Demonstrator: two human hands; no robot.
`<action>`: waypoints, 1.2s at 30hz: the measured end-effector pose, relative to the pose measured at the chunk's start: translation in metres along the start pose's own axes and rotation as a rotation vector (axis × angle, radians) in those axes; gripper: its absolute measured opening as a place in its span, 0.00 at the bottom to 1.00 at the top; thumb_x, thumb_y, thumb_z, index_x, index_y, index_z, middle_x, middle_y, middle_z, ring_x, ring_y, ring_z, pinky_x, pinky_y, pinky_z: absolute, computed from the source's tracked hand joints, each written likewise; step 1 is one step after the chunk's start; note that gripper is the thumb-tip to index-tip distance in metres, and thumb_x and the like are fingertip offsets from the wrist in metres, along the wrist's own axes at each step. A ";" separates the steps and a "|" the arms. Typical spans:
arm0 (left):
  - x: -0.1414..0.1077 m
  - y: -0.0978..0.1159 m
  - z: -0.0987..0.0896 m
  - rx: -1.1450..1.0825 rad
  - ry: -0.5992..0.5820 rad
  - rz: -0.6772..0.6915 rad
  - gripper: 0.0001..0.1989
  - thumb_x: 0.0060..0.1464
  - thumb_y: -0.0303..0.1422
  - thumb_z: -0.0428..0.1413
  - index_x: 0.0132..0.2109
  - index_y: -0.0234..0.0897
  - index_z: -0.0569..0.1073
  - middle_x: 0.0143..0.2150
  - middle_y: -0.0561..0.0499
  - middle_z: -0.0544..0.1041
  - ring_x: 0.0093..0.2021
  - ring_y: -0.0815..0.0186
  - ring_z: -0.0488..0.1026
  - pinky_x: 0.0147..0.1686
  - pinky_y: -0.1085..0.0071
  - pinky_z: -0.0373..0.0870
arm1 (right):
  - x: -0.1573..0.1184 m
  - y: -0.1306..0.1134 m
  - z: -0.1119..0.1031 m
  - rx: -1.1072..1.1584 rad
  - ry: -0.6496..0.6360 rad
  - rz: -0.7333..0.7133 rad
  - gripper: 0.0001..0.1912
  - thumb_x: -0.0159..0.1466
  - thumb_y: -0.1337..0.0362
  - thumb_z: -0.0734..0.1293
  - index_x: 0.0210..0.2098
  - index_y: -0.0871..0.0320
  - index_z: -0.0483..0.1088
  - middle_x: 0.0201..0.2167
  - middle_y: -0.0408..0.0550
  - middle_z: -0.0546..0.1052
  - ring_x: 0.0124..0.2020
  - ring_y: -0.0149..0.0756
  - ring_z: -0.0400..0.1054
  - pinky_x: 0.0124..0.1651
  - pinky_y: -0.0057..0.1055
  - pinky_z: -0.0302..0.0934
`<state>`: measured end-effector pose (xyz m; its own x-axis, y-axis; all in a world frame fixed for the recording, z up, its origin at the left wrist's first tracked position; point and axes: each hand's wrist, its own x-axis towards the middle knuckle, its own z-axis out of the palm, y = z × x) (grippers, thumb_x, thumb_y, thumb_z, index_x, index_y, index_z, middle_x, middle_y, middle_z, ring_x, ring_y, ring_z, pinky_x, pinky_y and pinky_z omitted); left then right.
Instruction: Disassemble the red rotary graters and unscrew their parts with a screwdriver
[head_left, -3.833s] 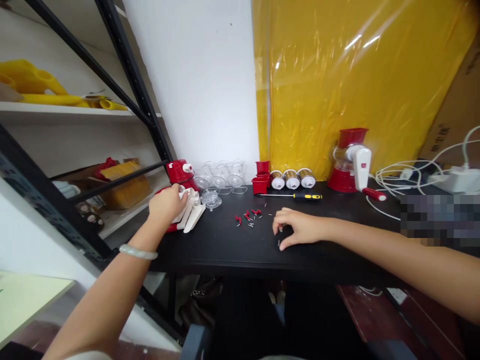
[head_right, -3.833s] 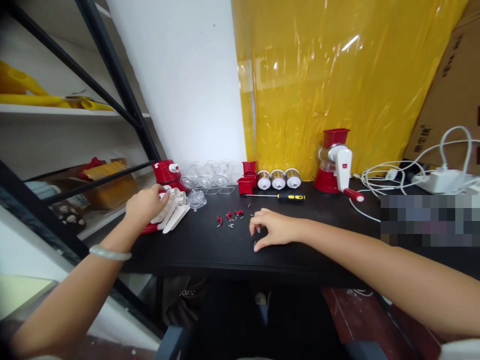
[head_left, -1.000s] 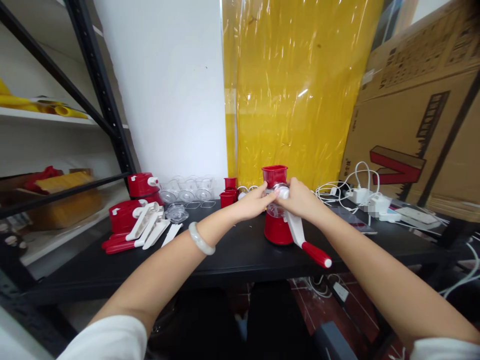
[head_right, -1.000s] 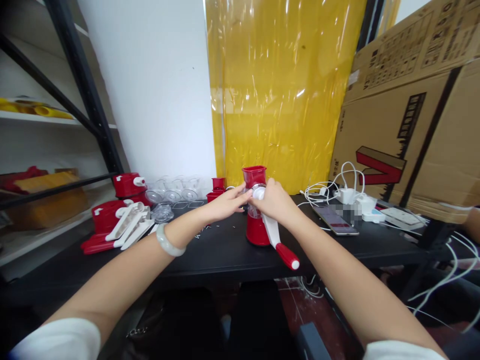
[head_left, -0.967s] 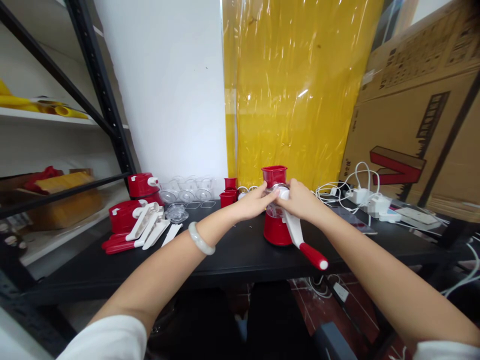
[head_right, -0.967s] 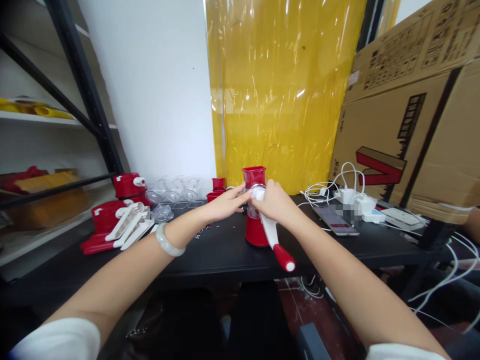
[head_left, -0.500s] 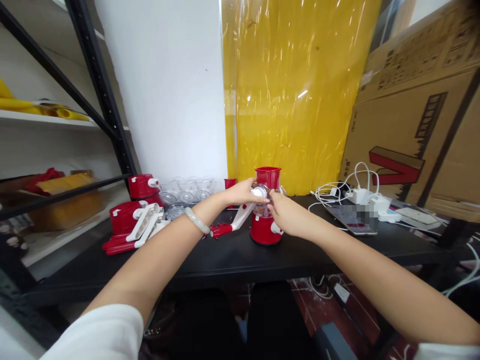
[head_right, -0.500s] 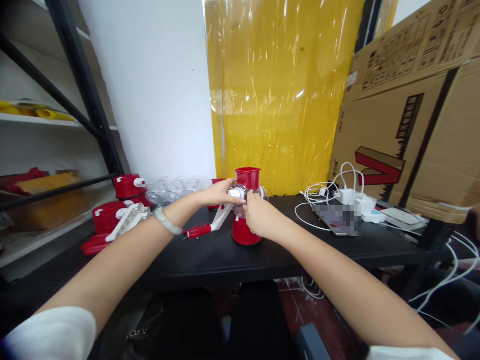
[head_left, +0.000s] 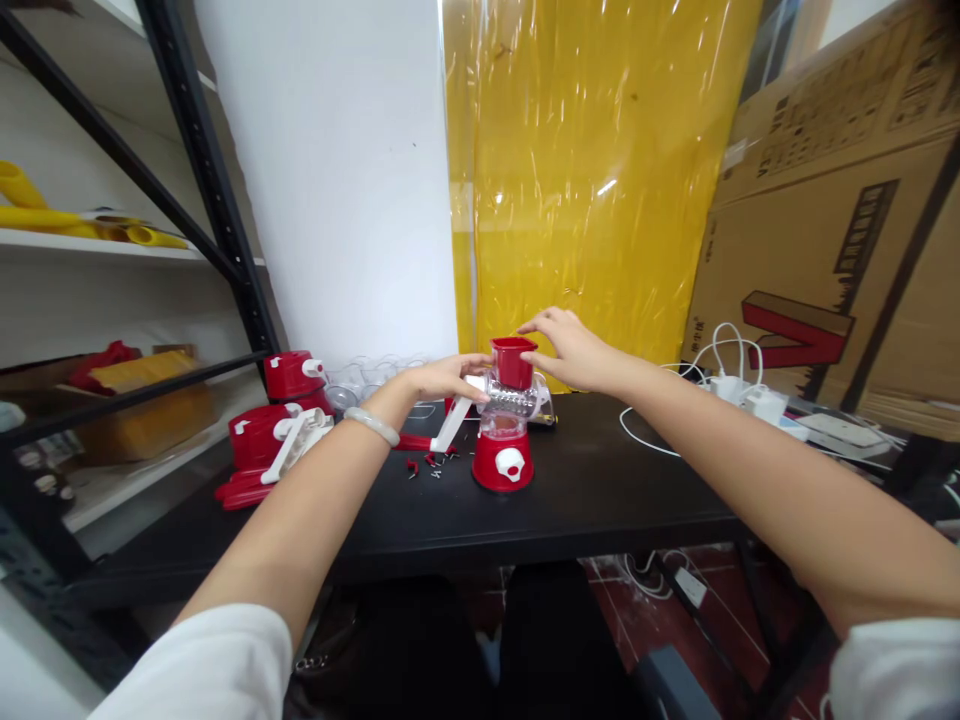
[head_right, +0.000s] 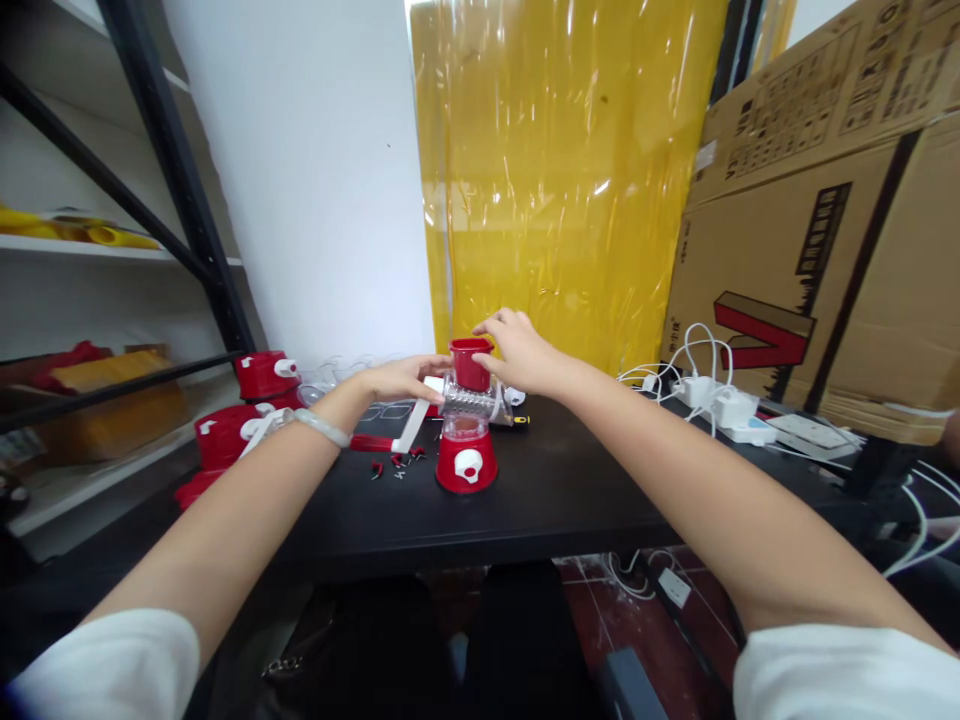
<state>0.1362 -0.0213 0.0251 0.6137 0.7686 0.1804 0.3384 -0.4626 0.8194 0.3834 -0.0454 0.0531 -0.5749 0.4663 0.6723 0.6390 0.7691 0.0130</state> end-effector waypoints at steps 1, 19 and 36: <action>-0.002 0.000 -0.001 -0.017 -0.010 -0.004 0.37 0.39 0.27 0.65 0.59 0.37 0.67 0.62 0.38 0.67 0.64 0.56 0.62 0.59 0.56 0.62 | 0.004 0.001 0.002 0.004 -0.048 -0.025 0.15 0.63 0.61 0.65 0.48 0.59 0.71 0.46 0.56 0.73 0.51 0.46 0.65 0.55 0.45 0.59; -0.029 -0.041 0.008 -0.175 0.082 -0.067 0.30 0.46 0.40 0.65 0.53 0.34 0.68 0.49 0.42 0.75 0.45 0.59 0.74 0.45 0.58 0.72 | 0.051 0.050 0.018 0.528 0.503 0.127 0.06 0.60 0.61 0.65 0.32 0.59 0.69 0.31 0.46 0.74 0.34 0.36 0.67 0.41 0.37 0.62; 0.022 -0.083 -0.052 0.301 0.684 -0.163 0.43 0.46 0.46 0.63 0.61 0.29 0.55 0.57 0.31 0.69 0.52 0.52 0.73 0.50 0.55 0.70 | 0.136 0.081 0.188 1.075 -0.255 0.133 0.08 0.56 0.62 0.71 0.33 0.58 0.74 0.33 0.45 0.78 0.36 0.34 0.73 0.49 0.39 0.66</action>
<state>0.0848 0.0567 -0.0106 -0.0060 0.8945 0.4470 0.6265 -0.3450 0.6989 0.2608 0.1630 0.0067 -0.7017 0.5547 0.4471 -0.0007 0.6270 -0.7790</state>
